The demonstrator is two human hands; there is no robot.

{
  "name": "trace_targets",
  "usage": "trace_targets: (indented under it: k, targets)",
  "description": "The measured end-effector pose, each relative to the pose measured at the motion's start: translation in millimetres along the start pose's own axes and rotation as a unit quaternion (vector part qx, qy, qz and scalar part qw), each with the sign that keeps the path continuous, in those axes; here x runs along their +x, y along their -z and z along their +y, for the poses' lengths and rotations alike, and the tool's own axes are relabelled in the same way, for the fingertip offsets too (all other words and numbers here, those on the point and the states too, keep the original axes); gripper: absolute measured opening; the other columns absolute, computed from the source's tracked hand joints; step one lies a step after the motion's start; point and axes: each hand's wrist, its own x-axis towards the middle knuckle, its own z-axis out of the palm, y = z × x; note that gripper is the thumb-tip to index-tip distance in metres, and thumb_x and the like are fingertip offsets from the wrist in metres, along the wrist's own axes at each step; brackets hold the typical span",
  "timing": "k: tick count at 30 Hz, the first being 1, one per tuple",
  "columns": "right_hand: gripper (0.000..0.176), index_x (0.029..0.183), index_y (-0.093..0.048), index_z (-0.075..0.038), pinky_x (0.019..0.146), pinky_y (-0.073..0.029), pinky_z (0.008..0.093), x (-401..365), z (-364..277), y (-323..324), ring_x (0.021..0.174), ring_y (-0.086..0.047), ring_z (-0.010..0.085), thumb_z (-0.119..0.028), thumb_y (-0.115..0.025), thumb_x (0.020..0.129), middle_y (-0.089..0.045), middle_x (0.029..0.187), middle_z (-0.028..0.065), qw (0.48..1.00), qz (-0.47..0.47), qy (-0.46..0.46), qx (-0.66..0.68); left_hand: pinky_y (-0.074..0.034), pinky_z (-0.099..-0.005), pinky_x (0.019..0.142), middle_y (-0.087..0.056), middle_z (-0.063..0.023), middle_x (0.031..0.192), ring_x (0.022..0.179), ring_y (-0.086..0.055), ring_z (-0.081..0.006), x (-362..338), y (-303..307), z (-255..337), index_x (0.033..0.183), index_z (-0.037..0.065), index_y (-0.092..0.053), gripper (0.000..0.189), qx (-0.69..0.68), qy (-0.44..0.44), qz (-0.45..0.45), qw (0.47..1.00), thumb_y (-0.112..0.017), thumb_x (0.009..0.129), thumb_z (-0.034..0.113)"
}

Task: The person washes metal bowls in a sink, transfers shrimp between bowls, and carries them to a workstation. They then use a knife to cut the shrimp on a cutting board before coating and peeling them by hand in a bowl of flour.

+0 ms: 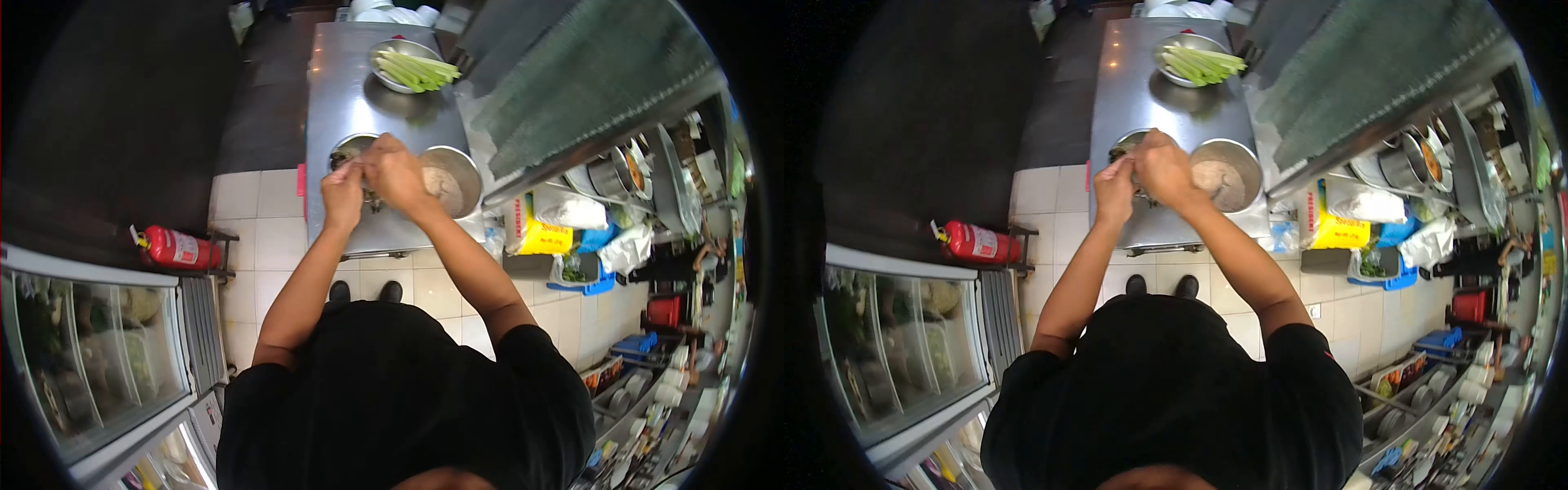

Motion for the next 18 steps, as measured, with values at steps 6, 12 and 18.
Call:
trace_targets:
  k: [6, 12, 18]
  targets:
    - [0.017, 0.090, -0.071, -0.007, 0.071, -0.051, 0.0373, -7, -6, 9, 0.088, -0.059, 0.0289, -0.008, -0.062, 0.076, -0.059, 0.102, 0.0118, 0.999, -0.031, 0.005, -0.005, -0.055, -0.0279, 0.065, -0.065, -0.0062, 0.099, 0.081, -0.063, -0.0146, 2, 4, 4, 0.112, -0.001, -0.064, 0.027, -0.042, 0.060, -0.015, 0.997, -0.055, 0.094, 0.017]
    - [0.019, 0.094, -0.071, -0.009, 0.074, -0.052, 0.0374, -21, -12, 16, 0.092, -0.059, 0.0274, -0.012, -0.065, 0.077, -0.057, 0.111, 0.0124, 0.999, -0.026, 0.003, -0.018, -0.053, -0.0275, 0.061, -0.064, -0.0038, 0.088, 0.075, -0.060, -0.0108, 4, 6, 13, 0.111, 0.000, -0.064, 0.026, -0.039, 0.075, -0.001, 0.996, -0.058, 0.092, 0.017]
    - [0.024, 0.097, -0.071, -0.009, 0.078, -0.051, 0.0382, -25, -5, 13, 0.098, -0.058, 0.0312, -0.008, -0.067, 0.074, -0.056, 0.118, 0.0166, 0.999, -0.034, 0.018, 0.007, -0.053, -0.0259, 0.058, -0.063, -0.0023, 0.083, 0.071, -0.060, -0.0102, 5, 7, 14, 0.106, 0.001, -0.066, 0.024, -0.042, 0.094, -0.018, 0.995, -0.059, 0.092, 0.019]
